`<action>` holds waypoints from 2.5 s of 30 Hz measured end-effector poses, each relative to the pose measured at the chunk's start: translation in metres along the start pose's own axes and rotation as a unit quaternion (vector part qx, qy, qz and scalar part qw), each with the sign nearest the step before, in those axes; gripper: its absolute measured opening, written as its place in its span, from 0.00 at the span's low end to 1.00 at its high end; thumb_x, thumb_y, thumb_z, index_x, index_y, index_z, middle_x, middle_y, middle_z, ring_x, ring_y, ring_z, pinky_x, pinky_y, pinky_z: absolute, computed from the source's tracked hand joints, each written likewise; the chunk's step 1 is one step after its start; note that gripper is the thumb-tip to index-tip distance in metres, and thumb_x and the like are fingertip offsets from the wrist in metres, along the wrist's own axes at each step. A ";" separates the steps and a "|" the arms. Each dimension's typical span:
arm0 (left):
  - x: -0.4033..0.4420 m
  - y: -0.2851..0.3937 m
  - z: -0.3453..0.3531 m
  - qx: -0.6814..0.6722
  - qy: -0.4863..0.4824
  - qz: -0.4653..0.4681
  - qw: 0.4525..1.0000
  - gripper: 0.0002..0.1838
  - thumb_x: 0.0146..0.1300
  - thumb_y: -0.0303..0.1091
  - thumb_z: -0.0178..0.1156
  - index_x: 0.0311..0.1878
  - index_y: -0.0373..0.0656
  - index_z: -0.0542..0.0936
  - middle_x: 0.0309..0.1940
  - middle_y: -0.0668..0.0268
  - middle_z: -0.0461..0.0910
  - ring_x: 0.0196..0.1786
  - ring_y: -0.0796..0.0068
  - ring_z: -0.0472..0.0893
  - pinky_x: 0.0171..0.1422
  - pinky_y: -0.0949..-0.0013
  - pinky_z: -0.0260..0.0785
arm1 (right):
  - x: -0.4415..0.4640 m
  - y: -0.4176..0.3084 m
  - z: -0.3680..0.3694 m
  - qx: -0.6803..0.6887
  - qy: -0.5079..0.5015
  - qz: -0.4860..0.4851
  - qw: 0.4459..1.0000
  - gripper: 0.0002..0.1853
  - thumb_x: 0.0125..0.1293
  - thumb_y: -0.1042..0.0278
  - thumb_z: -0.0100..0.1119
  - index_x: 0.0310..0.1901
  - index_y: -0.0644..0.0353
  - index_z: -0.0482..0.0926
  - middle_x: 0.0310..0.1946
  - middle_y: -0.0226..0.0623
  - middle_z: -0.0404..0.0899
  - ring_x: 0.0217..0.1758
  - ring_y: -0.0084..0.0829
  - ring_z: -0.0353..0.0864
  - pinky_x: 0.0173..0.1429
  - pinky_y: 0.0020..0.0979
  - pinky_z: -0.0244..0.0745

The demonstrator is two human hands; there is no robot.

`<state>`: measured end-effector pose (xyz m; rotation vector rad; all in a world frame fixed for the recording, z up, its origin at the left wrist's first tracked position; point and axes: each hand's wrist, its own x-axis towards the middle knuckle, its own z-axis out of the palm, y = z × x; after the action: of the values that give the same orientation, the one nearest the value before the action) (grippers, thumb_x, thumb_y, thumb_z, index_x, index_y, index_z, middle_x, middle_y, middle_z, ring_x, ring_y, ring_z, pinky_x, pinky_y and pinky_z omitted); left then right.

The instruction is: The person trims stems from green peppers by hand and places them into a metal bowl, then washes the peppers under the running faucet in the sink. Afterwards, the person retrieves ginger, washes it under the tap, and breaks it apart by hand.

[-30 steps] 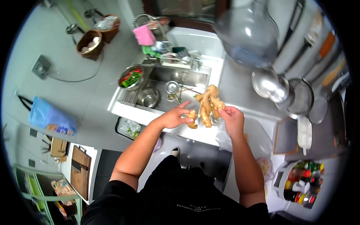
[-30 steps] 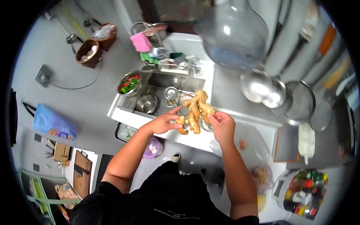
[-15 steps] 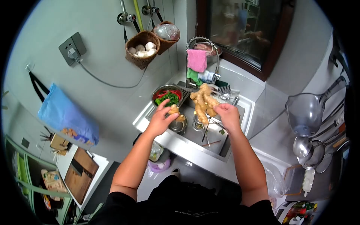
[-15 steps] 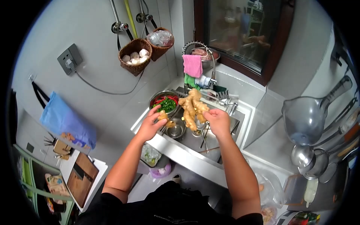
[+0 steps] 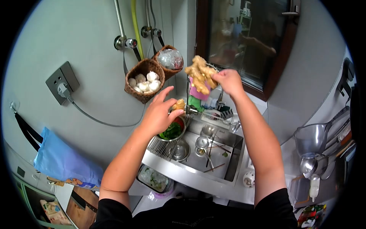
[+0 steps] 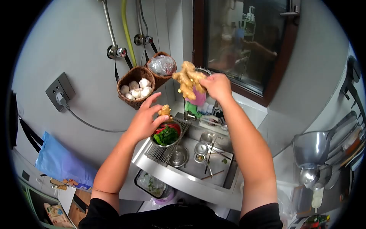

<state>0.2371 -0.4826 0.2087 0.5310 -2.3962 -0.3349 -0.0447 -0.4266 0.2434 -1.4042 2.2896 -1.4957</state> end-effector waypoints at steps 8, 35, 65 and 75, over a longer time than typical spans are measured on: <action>0.053 -0.008 -0.030 0.108 0.039 0.014 0.993 0.19 0.57 0.44 0.66 0.42 0.37 0.82 0.64 0.52 0.66 0.67 0.49 0.64 0.68 0.54 0.60 | 0.108 -0.122 0.022 -0.224 -0.088 -0.006 0.971 0.26 0.48 0.48 0.70 0.38 0.65 0.84 0.39 0.47 0.84 0.44 0.39 0.85 0.47 0.34 0.79; 0.048 -0.002 0.035 0.019 0.116 -0.037 0.992 0.15 0.57 0.37 0.67 0.41 0.37 0.79 0.62 0.55 0.68 0.64 0.49 0.68 0.67 0.55 0.59 | 0.120 -0.019 0.104 0.132 -0.054 -0.156 0.977 0.23 0.58 0.52 0.66 0.41 0.70 0.81 0.34 0.45 0.84 0.35 0.36 0.83 0.41 0.34 0.76; 0.067 -0.184 0.411 -0.060 -0.271 -0.198 0.940 0.15 0.53 0.30 0.58 0.46 0.47 0.80 0.64 0.45 0.65 0.71 0.48 0.60 0.71 0.59 0.58 | -0.165 0.329 0.112 0.288 -0.141 0.384 0.866 0.19 0.61 0.68 0.65 0.51 0.68 0.77 0.36 0.32 0.81 0.37 0.21 0.78 0.44 0.23 0.72; 0.074 -0.201 0.416 -0.062 -0.279 -0.154 0.946 0.19 0.52 0.28 0.54 0.50 0.46 0.78 0.61 0.50 0.70 0.58 0.50 0.73 0.64 0.59 0.65 | -0.188 0.361 0.115 0.272 -0.041 0.465 0.842 0.15 0.62 0.71 0.63 0.49 0.67 0.78 0.36 0.30 0.80 0.37 0.20 0.75 0.45 0.22 0.69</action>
<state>-0.0274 -0.6517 -0.1386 0.8436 -2.7981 -0.8673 -0.1120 -0.3323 -0.1639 -0.1238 1.7759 -1.4537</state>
